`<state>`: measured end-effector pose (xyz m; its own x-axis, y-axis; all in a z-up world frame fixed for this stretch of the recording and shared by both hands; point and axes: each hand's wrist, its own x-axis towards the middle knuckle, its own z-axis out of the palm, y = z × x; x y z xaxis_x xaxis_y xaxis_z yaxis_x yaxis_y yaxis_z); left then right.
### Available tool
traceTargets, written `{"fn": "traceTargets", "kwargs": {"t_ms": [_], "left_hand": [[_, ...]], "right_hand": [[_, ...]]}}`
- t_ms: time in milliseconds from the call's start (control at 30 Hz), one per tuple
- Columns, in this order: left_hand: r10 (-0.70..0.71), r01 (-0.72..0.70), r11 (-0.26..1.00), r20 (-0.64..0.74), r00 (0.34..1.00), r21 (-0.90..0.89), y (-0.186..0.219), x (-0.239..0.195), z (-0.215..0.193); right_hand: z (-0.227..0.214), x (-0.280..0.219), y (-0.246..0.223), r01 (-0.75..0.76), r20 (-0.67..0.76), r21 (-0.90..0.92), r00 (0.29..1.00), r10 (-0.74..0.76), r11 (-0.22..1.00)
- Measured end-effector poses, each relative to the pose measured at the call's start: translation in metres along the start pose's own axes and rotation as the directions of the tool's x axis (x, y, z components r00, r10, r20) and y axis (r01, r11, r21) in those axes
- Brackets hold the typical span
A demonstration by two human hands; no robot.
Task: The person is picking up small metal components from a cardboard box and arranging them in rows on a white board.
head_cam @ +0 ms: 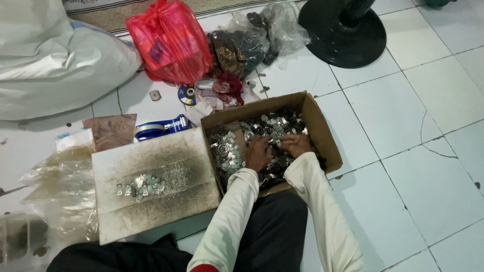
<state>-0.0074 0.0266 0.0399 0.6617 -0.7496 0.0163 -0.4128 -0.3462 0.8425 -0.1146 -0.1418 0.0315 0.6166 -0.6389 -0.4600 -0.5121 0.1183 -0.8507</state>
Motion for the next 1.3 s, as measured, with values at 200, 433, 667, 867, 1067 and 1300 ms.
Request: {"fn": "traceTargets", "kwargs": {"t_ms": [200,433,667,867,1067,1300], "left_hand": [[-0.240,0.252,0.616,0.128,0.962,-0.746,0.021,-0.009,0.001],[-0.355,0.372,0.446,0.220,0.909,-0.814,0.030,-0.011,-0.020],[-0.378,0.319,0.386,0.167,0.910,-0.866,0.010,-0.002,-0.006],[-0.358,0.307,0.490,0.133,0.924,-0.816,0.006,-0.001,-0.002],[-0.345,0.320,0.474,0.162,0.925,-0.820,-0.010,0.004,0.011],[-0.359,0.375,0.321,0.254,0.898,-0.870,-0.007,0.001,0.010]], "right_hand": [[0.004,-0.017,-0.025,0.059,-0.014,0.040,0.998,-0.059,0.997],[0.013,-0.027,-0.037,0.157,0.046,0.039,0.986,-0.159,0.987],[0.014,-0.028,-0.038,0.201,0.064,0.051,0.977,-0.204,0.978],[0.009,-0.014,-0.023,0.139,0.093,0.042,0.986,-0.142,0.989],[0.011,-0.030,-0.037,0.118,0.102,0.109,0.986,-0.129,0.987],[0.013,-0.041,-0.051,0.146,0.059,0.110,0.986,-0.153,0.983]]}}
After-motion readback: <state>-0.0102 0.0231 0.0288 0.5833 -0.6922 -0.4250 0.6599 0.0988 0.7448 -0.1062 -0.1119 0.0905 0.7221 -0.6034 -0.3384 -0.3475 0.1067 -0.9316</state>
